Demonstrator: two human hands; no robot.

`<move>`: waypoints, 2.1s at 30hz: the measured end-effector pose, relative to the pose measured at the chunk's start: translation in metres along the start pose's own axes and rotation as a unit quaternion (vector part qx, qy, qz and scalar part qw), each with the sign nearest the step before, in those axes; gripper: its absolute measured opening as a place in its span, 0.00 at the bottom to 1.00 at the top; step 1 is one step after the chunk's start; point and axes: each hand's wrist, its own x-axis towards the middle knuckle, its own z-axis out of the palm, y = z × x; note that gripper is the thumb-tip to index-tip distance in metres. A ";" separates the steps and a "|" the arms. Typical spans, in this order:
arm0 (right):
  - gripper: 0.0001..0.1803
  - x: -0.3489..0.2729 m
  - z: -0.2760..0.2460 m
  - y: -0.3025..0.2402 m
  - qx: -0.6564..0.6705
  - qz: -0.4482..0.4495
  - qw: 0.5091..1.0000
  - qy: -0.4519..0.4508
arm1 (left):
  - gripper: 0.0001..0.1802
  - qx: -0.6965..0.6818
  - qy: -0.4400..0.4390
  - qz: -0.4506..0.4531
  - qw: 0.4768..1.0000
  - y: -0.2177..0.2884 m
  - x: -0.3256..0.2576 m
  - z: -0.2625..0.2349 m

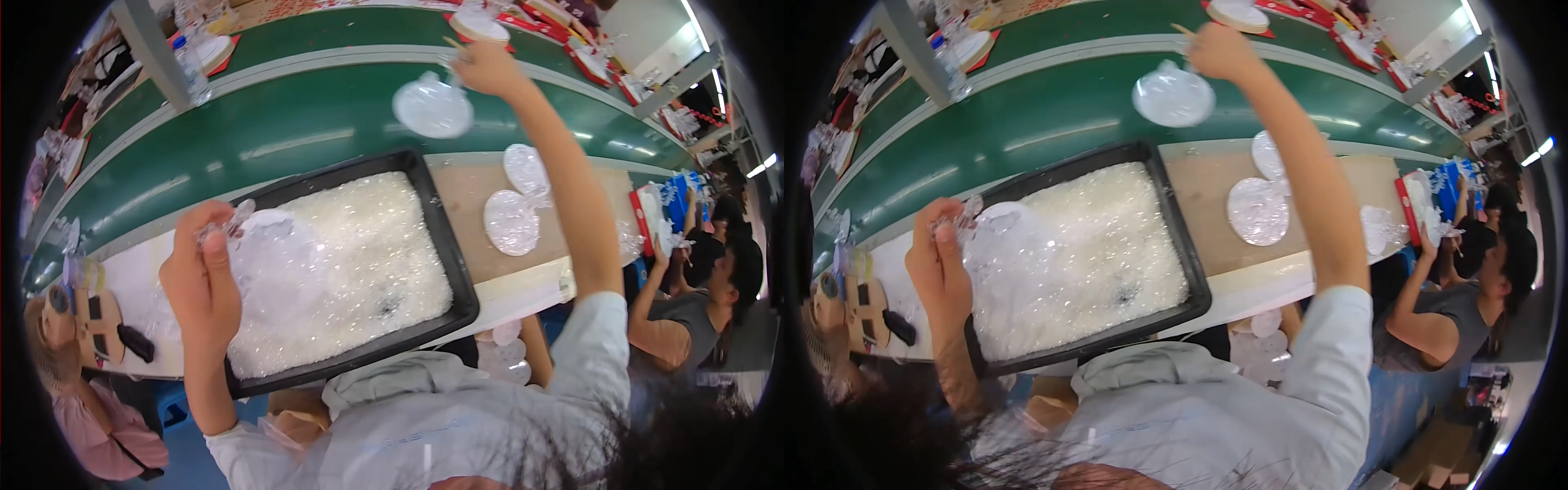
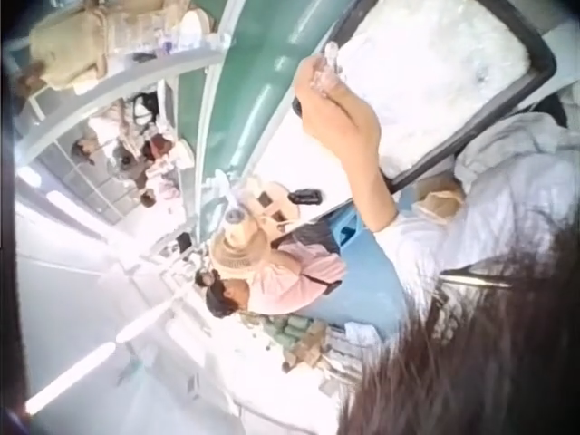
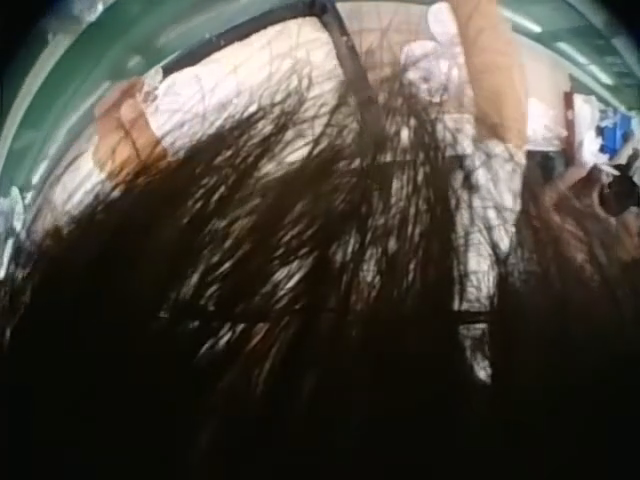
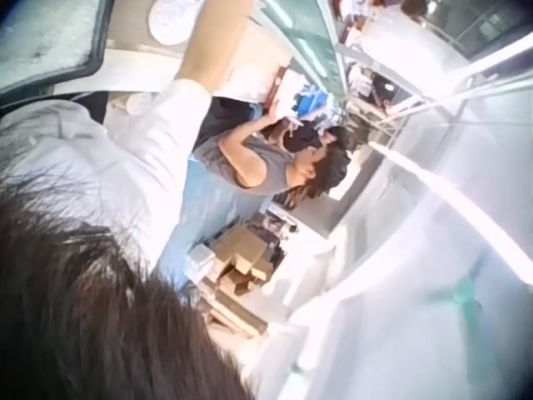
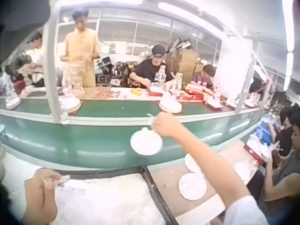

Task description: Applying small white decorative beads to a plastic lamp component using a brush.

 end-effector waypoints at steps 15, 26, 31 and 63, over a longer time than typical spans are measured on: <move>0.26 -0.140 -0.096 -0.112 0.381 0.133 0.906 0.126 | 0.16 -0.133 -0.046 -0.045 0.989 0.007 -0.012 0.011; 0.08 -0.217 -0.062 -0.264 0.784 0.132 0.585 0.160 | 0.18 -0.264 -0.121 -0.074 0.954 0.014 -0.008 0.014; 0.12 -0.211 -0.049 -0.257 0.711 -0.033 0.694 0.105 | 0.22 -0.220 -0.151 -0.069 0.961 0.014 -0.006 0.013; 0.15 -0.194 -0.039 -0.263 0.679 -0.039 0.728 0.088 | 0.22 -0.175 -0.201 0.117 0.957 0.009 -0.006 0.018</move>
